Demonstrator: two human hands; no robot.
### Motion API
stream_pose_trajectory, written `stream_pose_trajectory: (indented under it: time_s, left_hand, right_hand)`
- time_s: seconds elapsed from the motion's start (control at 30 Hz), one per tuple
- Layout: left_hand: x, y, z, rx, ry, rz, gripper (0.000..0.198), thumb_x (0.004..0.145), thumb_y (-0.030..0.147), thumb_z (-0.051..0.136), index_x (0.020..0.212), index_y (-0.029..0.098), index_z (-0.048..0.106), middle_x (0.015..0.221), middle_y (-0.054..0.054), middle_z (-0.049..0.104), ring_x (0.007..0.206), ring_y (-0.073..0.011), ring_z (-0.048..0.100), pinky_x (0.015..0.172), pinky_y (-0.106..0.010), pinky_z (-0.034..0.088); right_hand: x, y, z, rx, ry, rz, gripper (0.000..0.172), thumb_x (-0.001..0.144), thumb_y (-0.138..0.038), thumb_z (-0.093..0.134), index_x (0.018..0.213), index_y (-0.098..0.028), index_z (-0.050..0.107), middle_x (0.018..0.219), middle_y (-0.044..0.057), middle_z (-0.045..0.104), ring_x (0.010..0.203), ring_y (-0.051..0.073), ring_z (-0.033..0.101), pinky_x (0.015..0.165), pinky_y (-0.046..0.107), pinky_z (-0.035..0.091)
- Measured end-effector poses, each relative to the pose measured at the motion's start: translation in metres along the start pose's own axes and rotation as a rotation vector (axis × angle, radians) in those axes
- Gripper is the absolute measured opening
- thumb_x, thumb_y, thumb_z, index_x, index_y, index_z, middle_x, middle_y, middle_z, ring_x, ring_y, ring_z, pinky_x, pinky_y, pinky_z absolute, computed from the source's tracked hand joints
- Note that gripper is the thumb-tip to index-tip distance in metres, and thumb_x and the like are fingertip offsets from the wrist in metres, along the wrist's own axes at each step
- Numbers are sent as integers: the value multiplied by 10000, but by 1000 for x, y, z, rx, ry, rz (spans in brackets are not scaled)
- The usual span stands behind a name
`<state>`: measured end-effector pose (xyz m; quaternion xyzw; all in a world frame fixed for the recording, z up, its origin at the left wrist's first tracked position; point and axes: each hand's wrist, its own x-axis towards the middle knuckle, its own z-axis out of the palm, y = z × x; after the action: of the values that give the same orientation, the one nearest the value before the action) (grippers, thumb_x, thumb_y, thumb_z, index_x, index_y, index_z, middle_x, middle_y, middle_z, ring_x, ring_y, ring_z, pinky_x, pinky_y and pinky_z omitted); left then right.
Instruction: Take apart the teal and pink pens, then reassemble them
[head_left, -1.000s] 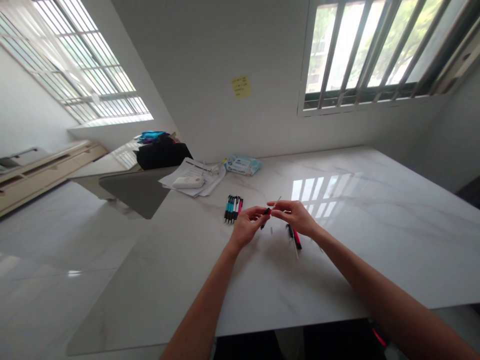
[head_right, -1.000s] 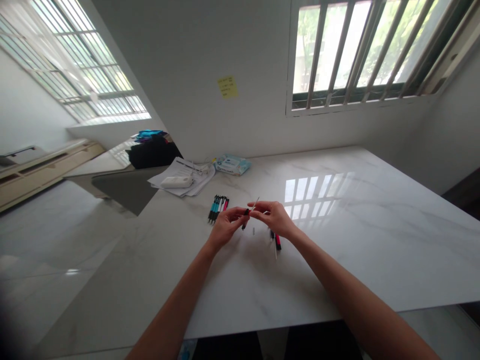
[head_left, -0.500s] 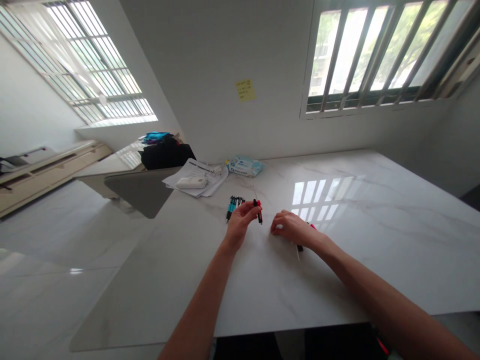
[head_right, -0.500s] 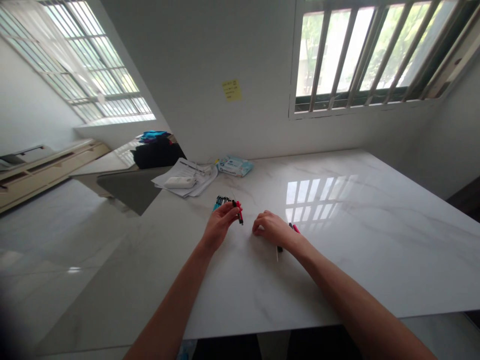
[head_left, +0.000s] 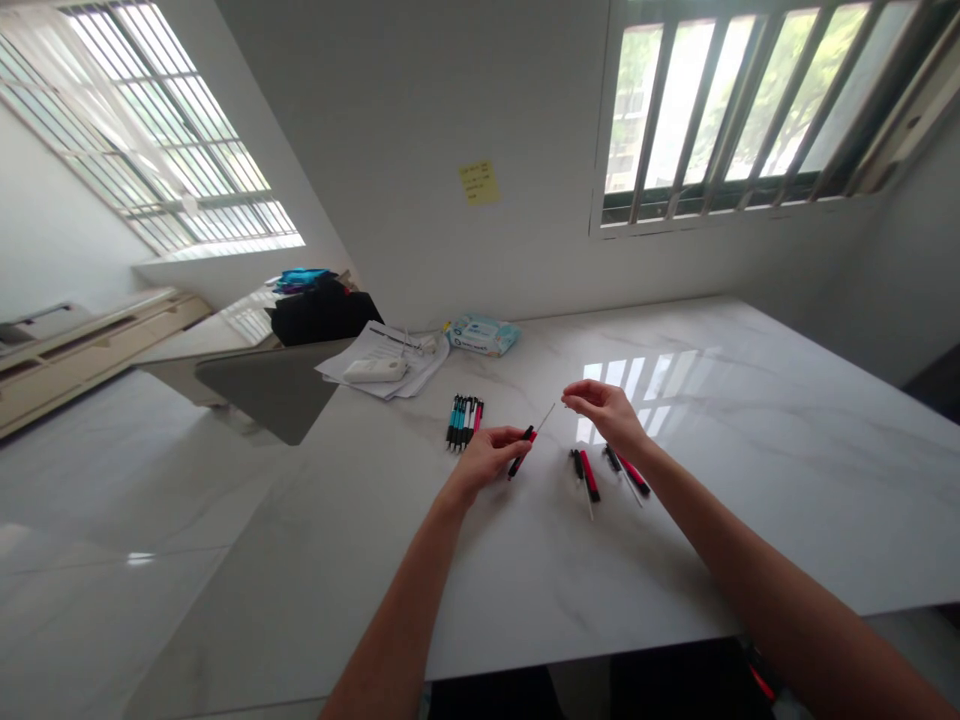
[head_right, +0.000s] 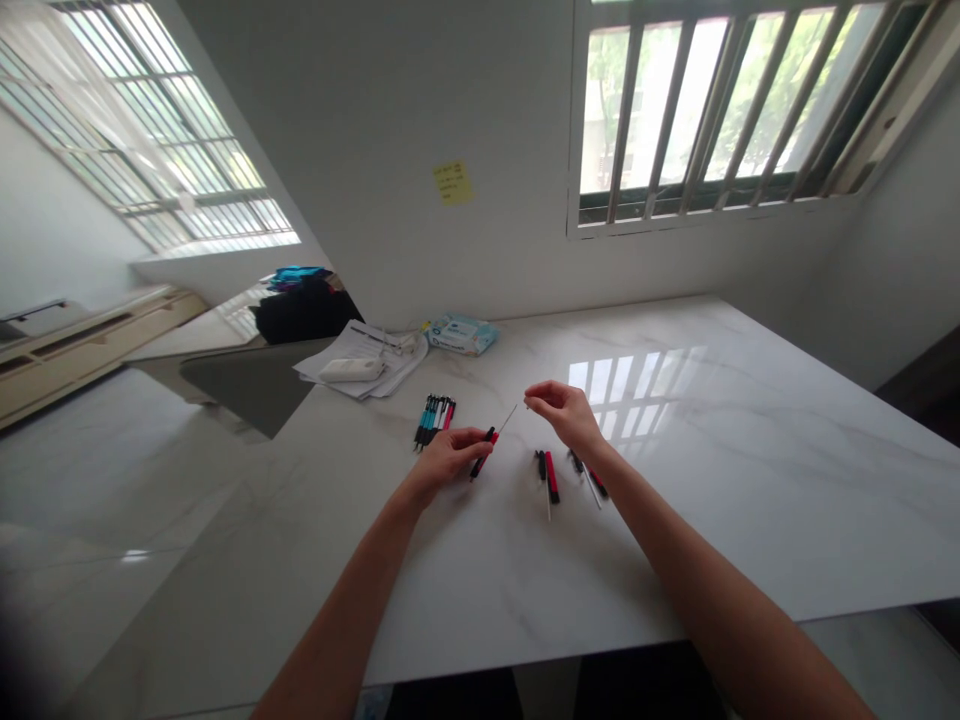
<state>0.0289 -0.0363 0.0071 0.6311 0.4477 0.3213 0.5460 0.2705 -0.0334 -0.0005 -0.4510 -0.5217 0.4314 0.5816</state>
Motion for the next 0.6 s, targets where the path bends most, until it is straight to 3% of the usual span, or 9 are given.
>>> stream_pose_trajectory:
  time_s: [0.17,0.6]
  left_hand:
    - [-2,2,1,4,4,-5,349,678,445,851,907,182,838,871,-72,797,791,-222,695,755,-312,527]
    - [-3,5,2,-3,-10,-29,321,690,420,853,901,179,831,858,-67,785,790,-210,687,730,-285,512]
  right_hand:
    - [0,-2,-1,115,40,61,400,699,-428,853,993,-196,712,948,73,787,882,211,742,800,342,564]
    - [-3,-3,0,113,-21,40,425,716,-416,858,1050,-201,708,965,71,794,965,227,739,880,371,566]
